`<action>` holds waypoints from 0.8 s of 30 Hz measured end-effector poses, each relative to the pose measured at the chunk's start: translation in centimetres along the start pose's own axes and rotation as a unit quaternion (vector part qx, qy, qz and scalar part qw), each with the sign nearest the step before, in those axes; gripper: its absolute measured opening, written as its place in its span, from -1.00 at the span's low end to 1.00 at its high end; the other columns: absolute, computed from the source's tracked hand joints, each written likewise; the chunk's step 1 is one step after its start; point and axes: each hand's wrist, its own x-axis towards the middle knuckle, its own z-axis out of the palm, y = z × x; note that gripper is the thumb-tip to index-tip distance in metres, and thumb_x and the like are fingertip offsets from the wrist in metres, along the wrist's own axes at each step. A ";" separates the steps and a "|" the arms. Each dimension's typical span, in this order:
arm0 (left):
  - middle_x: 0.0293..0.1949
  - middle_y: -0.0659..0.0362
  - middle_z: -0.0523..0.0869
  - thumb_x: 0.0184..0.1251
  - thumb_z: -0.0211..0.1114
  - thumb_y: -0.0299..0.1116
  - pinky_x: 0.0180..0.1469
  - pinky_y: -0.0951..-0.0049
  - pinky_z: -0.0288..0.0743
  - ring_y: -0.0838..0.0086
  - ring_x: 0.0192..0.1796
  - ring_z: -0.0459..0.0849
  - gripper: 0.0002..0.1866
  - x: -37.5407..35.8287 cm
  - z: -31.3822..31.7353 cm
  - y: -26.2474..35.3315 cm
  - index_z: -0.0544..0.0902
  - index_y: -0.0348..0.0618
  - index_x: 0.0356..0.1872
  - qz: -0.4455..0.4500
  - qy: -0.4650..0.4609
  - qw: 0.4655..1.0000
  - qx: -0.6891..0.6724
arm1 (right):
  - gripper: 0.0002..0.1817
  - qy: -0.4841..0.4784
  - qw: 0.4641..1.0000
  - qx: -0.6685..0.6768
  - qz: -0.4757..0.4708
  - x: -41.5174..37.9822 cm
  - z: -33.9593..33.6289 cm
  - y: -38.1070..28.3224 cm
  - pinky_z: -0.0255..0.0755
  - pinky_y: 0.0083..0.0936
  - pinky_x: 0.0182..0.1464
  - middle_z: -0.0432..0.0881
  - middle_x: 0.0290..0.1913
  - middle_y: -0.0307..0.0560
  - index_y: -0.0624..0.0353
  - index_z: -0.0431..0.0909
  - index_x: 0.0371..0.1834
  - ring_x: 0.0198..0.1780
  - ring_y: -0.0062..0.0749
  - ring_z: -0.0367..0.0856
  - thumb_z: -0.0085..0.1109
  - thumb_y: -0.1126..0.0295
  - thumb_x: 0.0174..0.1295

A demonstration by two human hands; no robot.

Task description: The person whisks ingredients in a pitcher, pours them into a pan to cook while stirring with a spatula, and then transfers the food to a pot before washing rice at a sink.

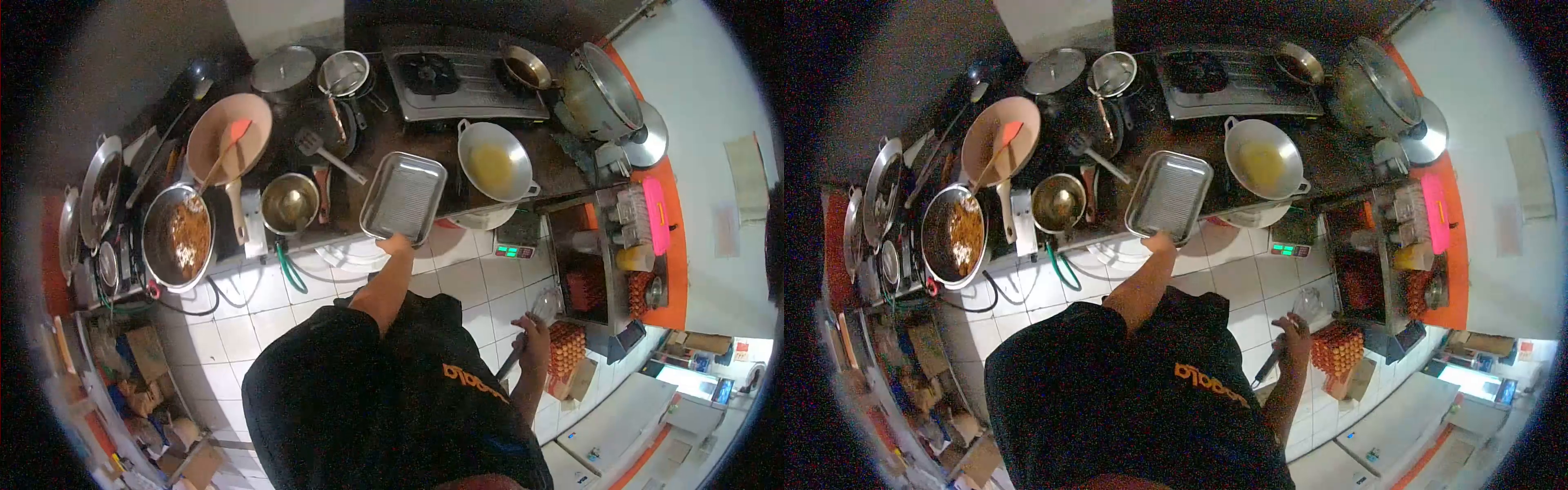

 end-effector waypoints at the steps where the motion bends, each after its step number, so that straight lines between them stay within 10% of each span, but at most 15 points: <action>1: -0.06 -0.07 0.52 -0.05 0.27 -0.51 -0.02 0.22 0.41 0.16 -0.08 0.54 -0.52 0.7 1.2 -0.7 0.35 -0.32 -0.03 0.001 -0.001 1.000 0.005 | -0.67 -0.014 0.996 0.035 0.076 1.8 1.5 -2.0 0.22 -0.69 -0.71 0.60 -0.39 -0.05 0.24 0.40 -0.09 -0.72 -0.66 0.26 0.17 0.38 0.09; 7: -0.14 -0.03 0.56 -0.04 0.30 -0.45 -0.09 0.20 0.44 0.20 -0.12 0.57 -0.51 9.9 4.3 -5.9 0.38 -0.36 -0.03 -0.092 0.088 0.991 0.035 | -0.69 -0.207 0.965 0.016 0.161 15.7 6.3 -0.8 0.33 -0.60 -0.62 0.48 -0.52 -0.13 0.24 0.42 -0.22 -0.66 -0.52 0.38 0.23 0.43 -0.06; 13: 0.00 0.20 0.55 -0.09 0.44 -0.05 -0.09 0.12 0.39 0.20 -0.08 0.53 -0.41 11.0 1.5 -4.8 0.49 -0.02 0.01 -0.132 -0.096 0.982 0.098 | -0.72 -0.405 0.883 0.011 0.236 27.6 15.9 -1.6 0.33 -0.50 -0.69 0.47 -0.58 -0.10 0.24 0.34 -0.19 -0.67 -0.44 0.45 0.19 0.41 0.11; 15: 0.17 0.12 0.38 -0.15 0.46 0.04 -0.06 0.03 0.36 0.13 0.04 0.42 -0.20 8.7 0.7 -2.1 0.35 -0.04 0.16 -0.194 -0.071 0.964 0.167 | -0.67 -0.442 0.861 -0.026 0.252 30.8 19.0 0.2 0.29 -0.51 -0.72 0.44 -0.62 -0.13 0.24 0.28 -0.12 -0.72 -0.46 0.40 0.17 0.42 0.13; 16: 0.25 -0.07 0.22 -0.23 0.54 -0.01 0.00 -0.05 0.29 0.12 0.22 0.25 0.25 5.9 -0.1 -0.1 -0.25 -0.12 0.35 -0.176 -0.081 0.965 0.174 | -0.65 -0.465 0.847 -0.041 0.257 32.5 20.5 1.9 0.27 -0.52 -0.73 0.42 -0.64 -0.14 0.25 0.25 -0.10 -0.74 -0.48 0.37 0.17 0.42 0.13; 20: 0.06 -0.01 0.45 0.10 0.22 -0.13 -0.10 0.17 0.38 0.23 -0.03 0.45 -0.40 0.2 -2.6 0.5 0.33 -0.17 0.16 -0.195 -0.176 0.922 0.283 | -0.63 -0.480 0.865 -0.048 0.138 34.6 19.4 0.0 0.24 -0.54 -0.73 0.43 -0.61 -0.15 0.25 0.27 -0.12 -0.73 -0.51 0.34 0.21 0.37 0.10; 24: -0.03 0.01 0.54 0.26 0.13 -0.20 -0.13 0.29 0.47 0.26 -0.11 0.57 -0.50 -5.2 2.4 -1.2 0.30 -0.20 0.16 -0.197 -0.415 0.861 0.220 | -0.59 -0.214 0.974 0.029 0.072 37.6 11.3 -5.4 0.22 -0.58 -0.72 0.44 -0.54 -0.18 0.20 0.32 -0.14 -0.71 -0.57 0.33 0.27 0.32 0.00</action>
